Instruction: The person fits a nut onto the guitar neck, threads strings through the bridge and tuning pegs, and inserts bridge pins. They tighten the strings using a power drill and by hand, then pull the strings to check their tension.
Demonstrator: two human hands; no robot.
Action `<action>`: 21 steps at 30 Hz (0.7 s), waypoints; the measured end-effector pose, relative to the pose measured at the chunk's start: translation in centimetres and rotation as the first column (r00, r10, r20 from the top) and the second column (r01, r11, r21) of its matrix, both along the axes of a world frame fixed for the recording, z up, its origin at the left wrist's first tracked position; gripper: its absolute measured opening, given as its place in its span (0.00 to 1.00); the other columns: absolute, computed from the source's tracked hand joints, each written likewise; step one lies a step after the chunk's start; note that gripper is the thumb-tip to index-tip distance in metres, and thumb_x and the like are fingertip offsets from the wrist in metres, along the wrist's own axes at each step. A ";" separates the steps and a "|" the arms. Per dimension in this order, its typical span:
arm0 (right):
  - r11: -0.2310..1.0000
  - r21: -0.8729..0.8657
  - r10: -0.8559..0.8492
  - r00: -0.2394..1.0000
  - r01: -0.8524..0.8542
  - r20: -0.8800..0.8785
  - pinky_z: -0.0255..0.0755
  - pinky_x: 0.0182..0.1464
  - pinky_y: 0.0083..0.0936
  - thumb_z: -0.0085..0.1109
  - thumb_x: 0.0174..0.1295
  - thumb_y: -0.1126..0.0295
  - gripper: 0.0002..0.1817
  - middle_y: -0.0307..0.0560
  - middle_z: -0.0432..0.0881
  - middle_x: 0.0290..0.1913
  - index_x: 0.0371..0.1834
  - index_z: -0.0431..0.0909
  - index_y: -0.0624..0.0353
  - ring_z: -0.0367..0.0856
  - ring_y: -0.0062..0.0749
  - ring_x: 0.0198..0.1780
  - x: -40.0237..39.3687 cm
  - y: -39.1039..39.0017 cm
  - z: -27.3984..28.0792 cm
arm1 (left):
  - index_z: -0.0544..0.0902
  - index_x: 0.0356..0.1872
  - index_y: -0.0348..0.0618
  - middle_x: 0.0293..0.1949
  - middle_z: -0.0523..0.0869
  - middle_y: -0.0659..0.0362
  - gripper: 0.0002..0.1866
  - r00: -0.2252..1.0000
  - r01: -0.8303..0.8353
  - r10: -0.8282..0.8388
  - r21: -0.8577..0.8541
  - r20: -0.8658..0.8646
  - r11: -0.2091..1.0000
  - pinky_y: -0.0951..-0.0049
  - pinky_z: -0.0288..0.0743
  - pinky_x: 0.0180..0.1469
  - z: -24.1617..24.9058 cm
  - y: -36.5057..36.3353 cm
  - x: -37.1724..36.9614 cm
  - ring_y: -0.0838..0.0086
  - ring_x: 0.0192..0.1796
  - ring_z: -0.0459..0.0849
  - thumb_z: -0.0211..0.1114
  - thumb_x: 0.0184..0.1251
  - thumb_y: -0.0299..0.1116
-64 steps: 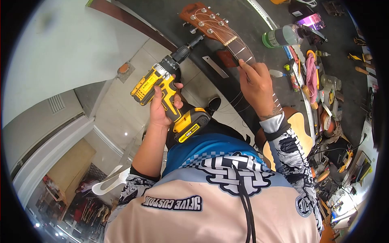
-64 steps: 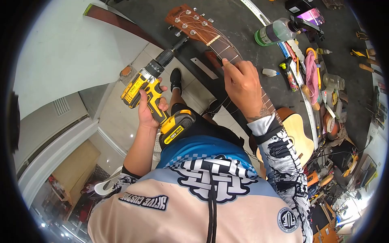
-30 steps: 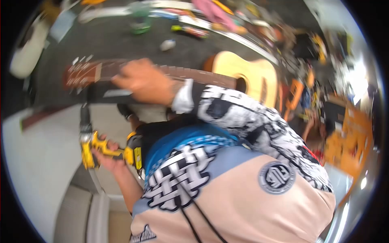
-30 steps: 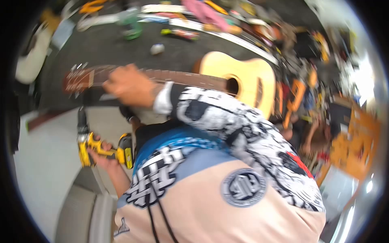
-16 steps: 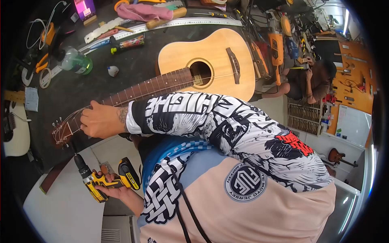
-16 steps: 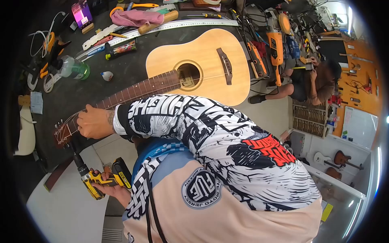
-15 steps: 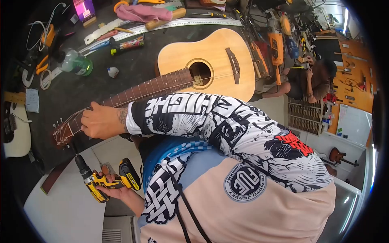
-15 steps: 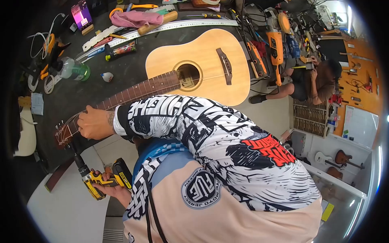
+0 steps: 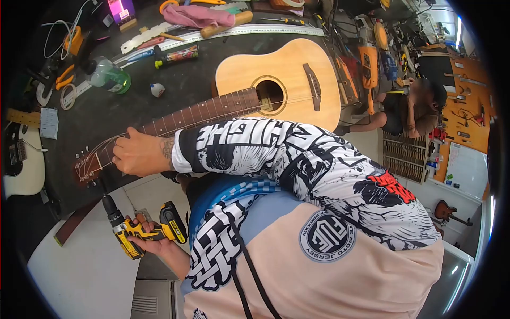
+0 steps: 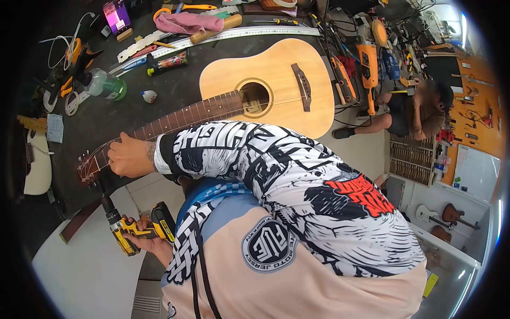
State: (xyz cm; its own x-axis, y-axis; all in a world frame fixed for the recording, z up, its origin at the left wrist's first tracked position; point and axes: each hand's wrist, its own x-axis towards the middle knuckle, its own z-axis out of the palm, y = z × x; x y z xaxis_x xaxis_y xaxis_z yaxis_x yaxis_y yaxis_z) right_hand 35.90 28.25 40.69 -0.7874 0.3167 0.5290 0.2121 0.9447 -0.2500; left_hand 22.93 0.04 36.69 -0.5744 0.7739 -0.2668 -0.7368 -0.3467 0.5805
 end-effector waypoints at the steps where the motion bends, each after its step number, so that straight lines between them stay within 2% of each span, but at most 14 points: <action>1: 1.000 0.002 -0.002 1.000 0.002 0.004 0.75 0.42 0.50 0.64 0.57 0.66 0.09 0.43 0.83 0.33 0.33 0.88 0.59 0.83 0.38 0.43 0.0 0.1 0.1 | 0.65 0.75 0.40 0.49 0.75 0.56 0.34 1.000 -0.010 0.010 0.003 0.009 1.000 0.76 0.79 0.38 0.0 0.1 0.1 0.77 0.34 0.77 0.62 0.80 0.51; 4: 1.000 -0.014 -0.017 1.000 0.016 -0.007 0.75 0.44 0.52 0.64 0.56 0.66 0.10 0.43 0.82 0.33 0.34 0.88 0.60 0.82 0.39 0.43 -0.1 -0.1 0.1 | 0.68 0.74 0.42 0.50 0.83 0.59 0.32 1.000 0.008 -0.008 -0.026 -0.023 1.000 0.78 0.72 0.38 -0.3 -0.2 -0.1 0.77 0.32 0.79 0.53 0.84 0.57; 7: 0.999 -0.017 -0.032 0.999 0.031 -0.027 0.74 0.45 0.53 0.64 0.56 0.67 0.10 0.44 0.82 0.35 0.35 0.87 0.60 0.82 0.39 0.44 -0.2 -0.2 0.3 | 0.69 0.72 0.42 0.50 0.82 0.59 0.32 0.999 0.010 -0.011 -0.010 -0.033 1.000 0.79 0.71 0.37 -0.2 0.0 0.0 0.77 0.32 0.76 0.53 0.83 0.58; 10: 0.997 -0.070 -0.029 0.997 0.034 0.065 0.73 0.45 0.47 0.62 0.61 0.66 0.11 0.42 0.80 0.37 0.42 0.86 0.60 0.82 0.37 0.47 0.3 -0.1 1.2 | 0.72 0.70 0.42 0.50 0.82 0.60 0.31 0.999 -0.013 0.012 -0.021 -0.039 1.000 0.79 0.70 0.36 0.0 0.3 0.4 0.77 0.31 0.73 0.53 0.83 0.59; 11: 0.996 -0.088 0.001 0.995 0.008 0.097 0.73 0.45 0.47 0.62 0.61 0.66 0.11 0.42 0.81 0.38 0.43 0.85 0.59 0.82 0.38 0.47 0.6 0.0 1.7 | 0.73 0.68 0.42 0.48 0.81 0.60 0.30 0.997 -0.043 0.037 -0.079 -0.074 0.996 0.79 0.69 0.33 0.2 0.4 0.5 0.77 0.31 0.71 0.53 0.83 0.58; 12: 0.993 -0.113 0.047 0.992 -0.034 0.120 0.73 0.45 0.46 0.62 0.61 0.66 0.11 0.43 0.81 0.40 0.44 0.84 0.58 0.82 0.38 0.48 0.8 0.2 2.2 | 0.74 0.67 0.43 0.47 0.80 0.59 0.30 0.987 -0.142 0.124 -0.190 -0.103 0.971 0.79 0.70 0.32 0.4 0.5 0.9 0.77 0.31 0.72 0.55 0.82 0.58; 13: 0.995 -0.095 0.051 0.983 -0.034 0.177 0.75 0.46 0.45 0.62 0.60 0.67 0.12 0.43 0.81 0.41 0.45 0.82 0.57 0.82 0.39 0.49 1.0 0.2 2.8 | 0.74 0.67 0.45 0.48 0.80 0.59 0.29 0.987 -0.154 0.136 -0.236 -0.089 0.960 0.78 0.72 0.31 0.5 0.4 0.9 0.77 0.32 0.72 0.55 0.82 0.58; 14: 0.991 -0.126 0.078 0.968 -0.048 0.237 0.76 0.47 0.44 0.62 0.60 0.67 0.13 0.44 0.81 0.42 0.47 0.82 0.57 0.83 0.39 0.51 0.8 0.4 3.3 | 0.72 0.69 0.46 0.48 0.80 0.59 0.29 0.977 -0.209 0.212 -0.311 -0.026 0.927 0.78 0.74 0.30 0.4 0.1 1.1 0.77 0.31 0.72 0.55 0.81 0.58; 15: 0.985 -0.156 0.113 0.957 -0.072 0.268 0.76 0.48 0.43 0.61 0.59 0.69 0.16 0.44 0.81 0.43 0.51 0.82 0.57 0.83 0.40 0.51 0.9 0.7 3.8 | 0.71 0.71 0.48 0.49 0.80 0.58 0.31 0.975 -0.222 0.203 -0.338 -0.091 0.915 0.77 0.74 0.30 0.1 -0.1 1.1 0.77 0.29 0.72 0.55 0.81 0.60; 16: 0.977 -0.197 0.129 0.955 -0.077 0.268 0.76 0.50 0.41 0.60 0.59 0.71 0.20 0.46 0.80 0.44 0.57 0.81 0.56 0.83 0.41 0.52 1.1 0.9 4.2 | 0.69 0.72 0.47 0.49 0.80 0.58 0.33 0.974 -0.220 0.188 -0.335 -0.123 0.916 0.77 0.75 0.31 0.6 0.3 1.5 0.77 0.28 0.72 0.55 0.81 0.61; 18: 0.970 -0.225 0.145 0.955 -0.087 0.257 0.75 0.53 0.39 0.58 0.58 0.75 0.27 0.46 0.80 0.44 0.64 0.82 0.55 0.82 0.42 0.52 1.1 1.2 4.3 | 0.71 0.72 0.48 0.51 0.82 0.59 0.34 0.977 -0.213 0.210 -0.299 -0.044 0.930 0.76 0.73 0.31 0.2 0.2 1.5 0.79 0.28 0.72 0.54 0.80 0.63; 19: 0.972 -0.216 0.146 0.963 -0.097 0.228 0.75 0.54 0.38 0.57 0.58 0.78 0.28 0.47 0.80 0.44 0.65 0.82 0.55 0.82 0.42 0.51 1.2 1.2 4.1 | 0.71 0.73 0.48 0.51 0.82 0.60 0.34 0.976 -0.215 0.214 -0.288 -0.035 0.933 0.76 0.72 0.31 0.2 0.2 1.6 0.79 0.28 0.73 0.54 0.80 0.63; 20: 0.972 -0.204 0.162 0.965 -0.119 0.205 0.76 0.53 0.39 0.57 0.61 0.75 0.23 0.47 0.81 0.45 0.62 0.82 0.55 0.83 0.42 0.52 1.2 1.4 4.1 | 0.68 0.75 0.49 0.51 0.81 0.56 0.34 0.978 -0.203 0.207 -0.224 -0.006 0.953 0.74 0.71 0.31 -0.5 -0.1 1.3 0.75 0.29 0.74 0.52 0.81 0.63; 21: 0.970 -0.200 0.177 0.968 -0.140 0.179 0.76 0.53 0.39 0.57 0.61 0.75 0.23 0.47 0.81 0.45 0.62 0.82 0.56 0.83 0.42 0.52 1.2 1.5 3.9 | 0.69 0.75 0.48 0.50 0.82 0.60 0.35 0.981 -0.196 0.188 -0.236 -0.057 0.952 0.77 0.72 0.32 0.1 0.3 1.6 0.79 0.28 0.74 0.53 0.81 0.63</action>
State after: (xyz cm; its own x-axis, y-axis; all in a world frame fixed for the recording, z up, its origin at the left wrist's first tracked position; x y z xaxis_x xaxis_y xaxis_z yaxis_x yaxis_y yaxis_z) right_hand 37.12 29.76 44.62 -0.9171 0.2567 0.3049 0.1250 0.9116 -0.3916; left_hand 24.54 0.36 36.81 -0.7176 0.5637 -0.4091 -0.6489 -0.3276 0.6868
